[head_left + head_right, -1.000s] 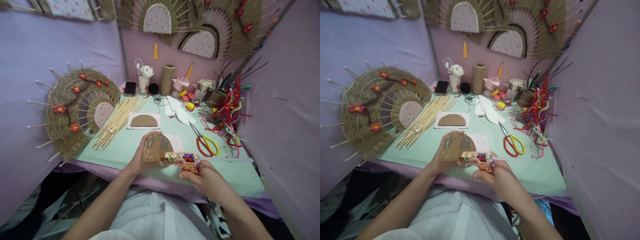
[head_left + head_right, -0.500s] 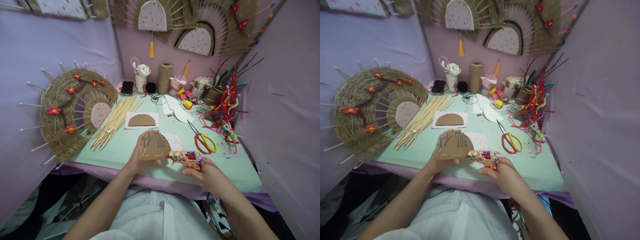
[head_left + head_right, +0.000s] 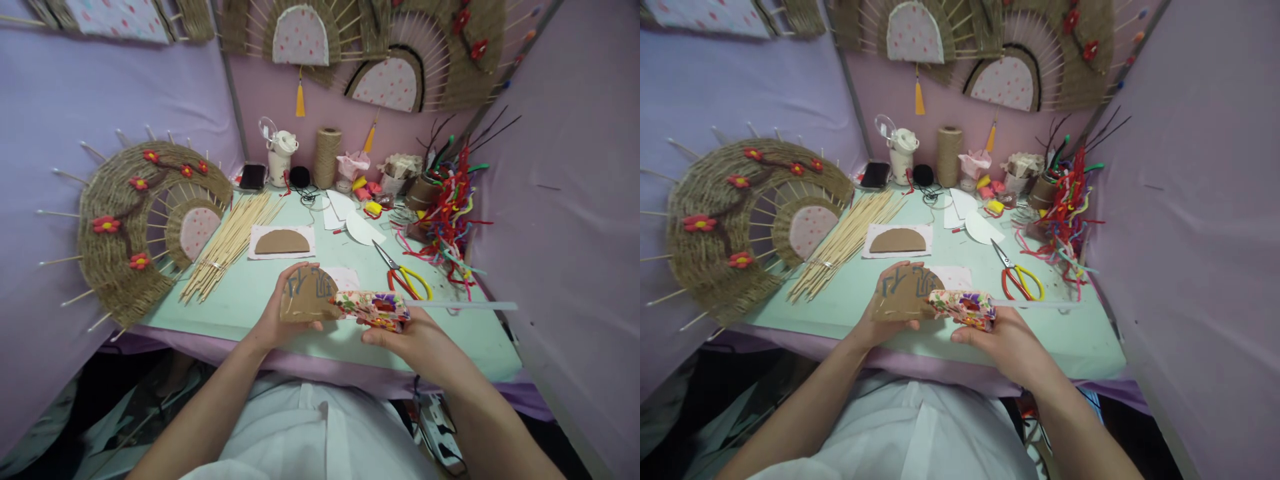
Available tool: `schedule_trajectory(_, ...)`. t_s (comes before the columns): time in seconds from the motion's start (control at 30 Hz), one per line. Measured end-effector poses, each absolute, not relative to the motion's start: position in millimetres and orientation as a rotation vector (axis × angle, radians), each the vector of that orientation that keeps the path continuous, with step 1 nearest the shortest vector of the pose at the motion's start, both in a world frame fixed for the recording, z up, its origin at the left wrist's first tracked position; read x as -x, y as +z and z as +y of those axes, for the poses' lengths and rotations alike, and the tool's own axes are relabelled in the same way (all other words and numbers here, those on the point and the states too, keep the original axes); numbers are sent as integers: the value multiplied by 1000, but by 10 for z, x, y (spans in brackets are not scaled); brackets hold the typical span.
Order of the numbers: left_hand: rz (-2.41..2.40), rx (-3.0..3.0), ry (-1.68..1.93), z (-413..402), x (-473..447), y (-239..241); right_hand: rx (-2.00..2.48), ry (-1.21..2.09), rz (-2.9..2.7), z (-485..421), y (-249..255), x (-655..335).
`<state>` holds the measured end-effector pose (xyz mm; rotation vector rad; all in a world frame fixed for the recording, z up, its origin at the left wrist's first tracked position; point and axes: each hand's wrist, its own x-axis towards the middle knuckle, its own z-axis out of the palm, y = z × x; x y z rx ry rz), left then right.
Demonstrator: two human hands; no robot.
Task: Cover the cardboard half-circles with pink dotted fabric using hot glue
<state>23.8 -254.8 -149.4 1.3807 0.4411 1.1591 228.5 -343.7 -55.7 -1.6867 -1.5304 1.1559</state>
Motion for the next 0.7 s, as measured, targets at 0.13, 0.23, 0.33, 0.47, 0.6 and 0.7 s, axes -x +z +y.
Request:
schedule_trajectory(0.13,424,-1417,1130,-2556,-230,-1482,1649,1072,-1655,-3355,-504,-2181)
schedule_trajectory(0.23,420,-1462,1133,-2549,-221,-1490,1624,1029,-1737,-3307,-506,-2142)
schedule_trajectory(0.33,435,-1515,1130,-2539,-215,-1501,1625,957,-1796,-3274,-529,-2150)
schedule_trajectory(0.47,425,-1501,1137,-2540,-221,-1504,1624,903,-1833,-3256,-574,-2209)
schedule_trajectory(0.6,423,-1464,1159,-2544,-226,-1505,1649,890,-1868,-3259,-617,-2271)
schedule_trajectory(0.7,447,-1465,1161,-2543,-221,-1500,1675,860,-1859,-3259,-657,-2301)
